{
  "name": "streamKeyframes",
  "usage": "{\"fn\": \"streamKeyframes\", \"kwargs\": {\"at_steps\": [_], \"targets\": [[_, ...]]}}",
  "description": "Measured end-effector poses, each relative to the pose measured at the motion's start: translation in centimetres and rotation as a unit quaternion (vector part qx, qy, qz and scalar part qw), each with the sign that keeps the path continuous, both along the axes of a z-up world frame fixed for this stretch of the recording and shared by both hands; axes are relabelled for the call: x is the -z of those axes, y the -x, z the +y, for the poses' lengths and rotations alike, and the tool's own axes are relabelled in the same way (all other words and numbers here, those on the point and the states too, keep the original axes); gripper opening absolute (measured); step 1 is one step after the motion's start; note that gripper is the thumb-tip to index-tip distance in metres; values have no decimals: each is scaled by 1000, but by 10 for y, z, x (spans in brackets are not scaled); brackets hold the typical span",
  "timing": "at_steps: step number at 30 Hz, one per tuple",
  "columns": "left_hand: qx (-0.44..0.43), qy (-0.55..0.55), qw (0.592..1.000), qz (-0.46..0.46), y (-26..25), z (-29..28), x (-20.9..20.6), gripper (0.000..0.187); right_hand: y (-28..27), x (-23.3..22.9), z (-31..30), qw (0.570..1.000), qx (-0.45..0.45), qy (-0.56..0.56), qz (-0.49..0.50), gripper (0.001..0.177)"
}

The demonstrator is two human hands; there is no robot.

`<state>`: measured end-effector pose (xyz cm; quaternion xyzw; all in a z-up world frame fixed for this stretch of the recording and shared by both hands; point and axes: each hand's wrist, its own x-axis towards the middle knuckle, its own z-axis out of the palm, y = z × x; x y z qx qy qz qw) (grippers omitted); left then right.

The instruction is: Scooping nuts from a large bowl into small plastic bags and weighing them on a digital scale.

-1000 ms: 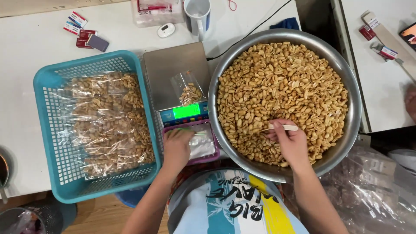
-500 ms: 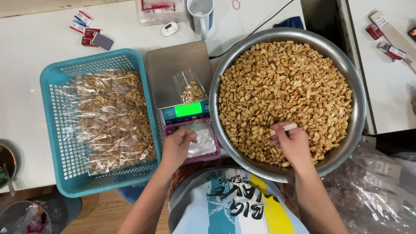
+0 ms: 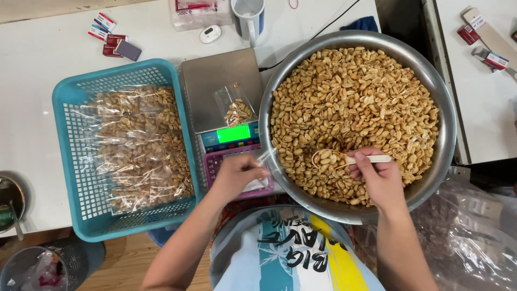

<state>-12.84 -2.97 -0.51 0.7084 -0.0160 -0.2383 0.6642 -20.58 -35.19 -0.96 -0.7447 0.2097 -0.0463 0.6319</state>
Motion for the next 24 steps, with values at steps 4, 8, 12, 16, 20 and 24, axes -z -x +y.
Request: {"fn": "streamKeyframes", "kwargs": {"at_steps": [4, 8, 12, 16, 20, 24], "targets": [[75, -72, 995, -13, -14, -23, -2, 17, -3, -29, 5, 999, -5, 1, -36, 18], [140, -98, 983, -64, -27, -39, -3, 16, -6, -50, 5, 997, -14, 18, -79, 20], [167, -109, 974, -105, -34, -55, -22, 16, -9, -48, -2, 991, -58, 60, -100, 14], [226, -62, 966, -112, -32, -74, 1, 20, -18, -64, 21, 959, -167, 154, -171, 15], [227, 156, 961, 9, -13, -92, 18, 64, -9, -27, 4, 863, -200, 330, -326, 17], [171, 178, 969, 16, -10, -92, 2, 34, -10, -14, -17, 809, -104, 315, -484, 21]]}}
